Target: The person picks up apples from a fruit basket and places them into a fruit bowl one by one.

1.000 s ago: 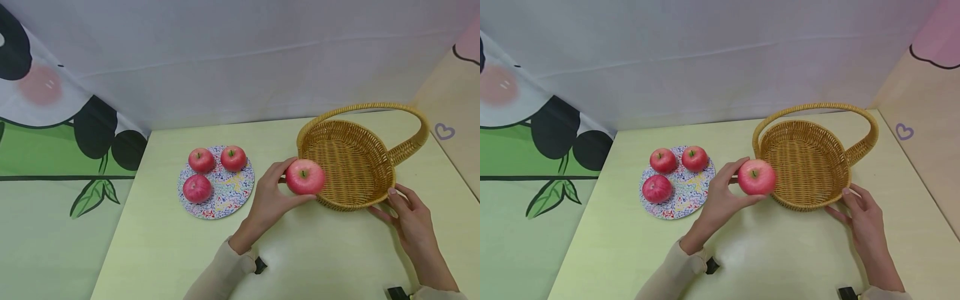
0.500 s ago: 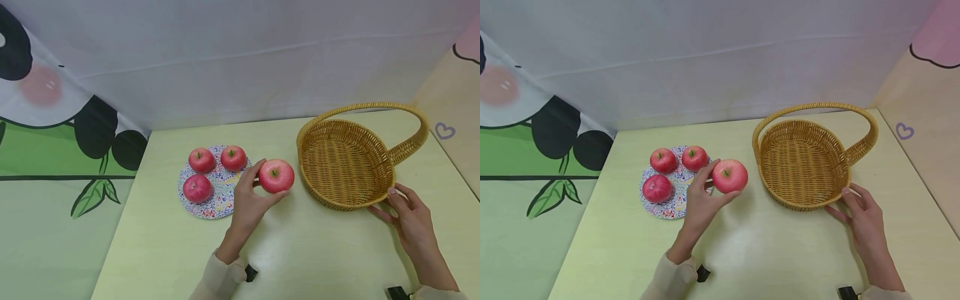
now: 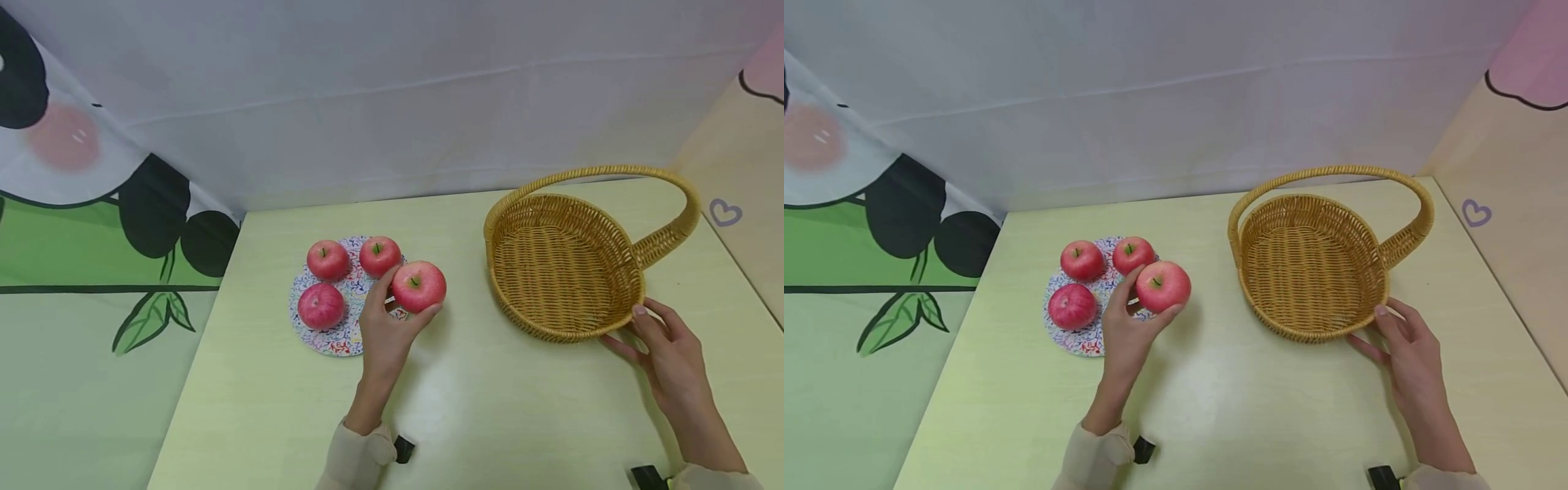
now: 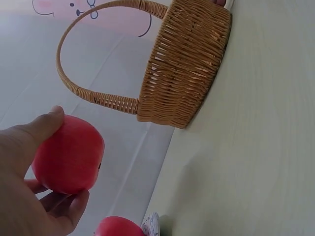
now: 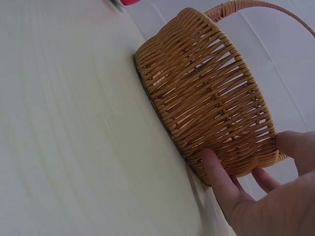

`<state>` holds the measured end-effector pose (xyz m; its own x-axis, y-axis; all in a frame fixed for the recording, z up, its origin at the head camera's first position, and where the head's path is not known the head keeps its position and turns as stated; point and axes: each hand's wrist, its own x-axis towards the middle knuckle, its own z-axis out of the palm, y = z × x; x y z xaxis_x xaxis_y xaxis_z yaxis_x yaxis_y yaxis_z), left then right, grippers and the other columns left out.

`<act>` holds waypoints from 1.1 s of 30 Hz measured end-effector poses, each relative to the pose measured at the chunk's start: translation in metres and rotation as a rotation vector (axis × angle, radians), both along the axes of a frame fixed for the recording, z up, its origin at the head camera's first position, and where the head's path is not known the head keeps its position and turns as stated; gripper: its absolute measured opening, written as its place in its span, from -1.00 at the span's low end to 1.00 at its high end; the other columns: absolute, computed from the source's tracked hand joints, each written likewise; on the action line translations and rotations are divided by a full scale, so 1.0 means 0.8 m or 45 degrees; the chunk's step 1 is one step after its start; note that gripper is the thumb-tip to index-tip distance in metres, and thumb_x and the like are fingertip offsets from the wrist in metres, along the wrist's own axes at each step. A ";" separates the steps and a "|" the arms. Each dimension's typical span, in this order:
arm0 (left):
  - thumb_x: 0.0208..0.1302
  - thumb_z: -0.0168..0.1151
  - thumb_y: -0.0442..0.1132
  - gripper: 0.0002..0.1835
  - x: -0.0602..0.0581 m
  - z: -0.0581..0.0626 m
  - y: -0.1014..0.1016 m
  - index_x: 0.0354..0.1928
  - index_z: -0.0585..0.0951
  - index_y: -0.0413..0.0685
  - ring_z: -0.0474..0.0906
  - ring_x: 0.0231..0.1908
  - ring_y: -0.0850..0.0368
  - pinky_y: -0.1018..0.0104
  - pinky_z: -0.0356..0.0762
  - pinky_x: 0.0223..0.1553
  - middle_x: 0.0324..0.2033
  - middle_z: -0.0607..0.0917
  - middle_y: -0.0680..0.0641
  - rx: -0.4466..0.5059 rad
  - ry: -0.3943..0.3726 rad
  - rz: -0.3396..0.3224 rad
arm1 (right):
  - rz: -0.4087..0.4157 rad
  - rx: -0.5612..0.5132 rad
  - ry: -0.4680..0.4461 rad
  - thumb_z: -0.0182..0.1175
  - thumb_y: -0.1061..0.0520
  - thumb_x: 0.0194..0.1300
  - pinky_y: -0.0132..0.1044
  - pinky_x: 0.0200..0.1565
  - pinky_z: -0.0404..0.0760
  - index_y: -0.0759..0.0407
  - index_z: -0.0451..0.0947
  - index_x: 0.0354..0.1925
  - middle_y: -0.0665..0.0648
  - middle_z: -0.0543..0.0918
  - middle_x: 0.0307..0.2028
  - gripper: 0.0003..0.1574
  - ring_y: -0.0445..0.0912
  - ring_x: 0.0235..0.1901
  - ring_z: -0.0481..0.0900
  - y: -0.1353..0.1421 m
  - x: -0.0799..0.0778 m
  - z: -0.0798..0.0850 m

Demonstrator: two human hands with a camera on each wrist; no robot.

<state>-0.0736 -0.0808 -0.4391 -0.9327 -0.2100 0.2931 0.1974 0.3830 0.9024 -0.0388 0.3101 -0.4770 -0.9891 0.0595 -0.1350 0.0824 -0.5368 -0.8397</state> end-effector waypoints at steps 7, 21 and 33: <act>-0.11 0.58 0.15 -0.17 0.002 -0.011 -0.018 0.27 0.46 0.24 0.52 0.01 0.17 0.11 0.69 -0.04 0.09 0.56 0.15 0.050 -0.171 0.179 | -0.005 0.015 -0.008 0.03 0.30 0.45 -0.05 -0.17 0.72 0.20 0.26 0.41 0.02 0.67 0.12 -0.40 -0.11 0.00 0.72 -0.002 -0.001 0.001; -0.10 0.56 0.18 -0.09 0.000 -0.037 -0.040 0.33 0.41 0.12 0.49 0.11 0.15 0.11 0.63 0.10 0.16 0.53 0.14 -0.005 -0.253 0.319 | 0.007 0.002 0.015 0.00 0.31 0.46 -0.04 -0.17 0.71 0.21 0.26 0.41 0.03 0.67 0.13 -0.41 -0.09 0.01 0.72 -0.003 -0.001 0.003; -0.03 0.56 0.04 -0.08 0.000 -0.048 -0.044 0.38 0.35 0.00 0.42 0.23 0.07 0.00 0.56 0.21 0.23 0.50 0.04 -0.081 -0.312 0.332 | 0.013 -0.029 0.015 -0.03 0.33 0.48 -0.02 -0.17 0.71 0.20 0.32 0.38 0.05 0.68 0.11 -0.46 -0.08 0.00 0.73 -0.002 0.002 0.005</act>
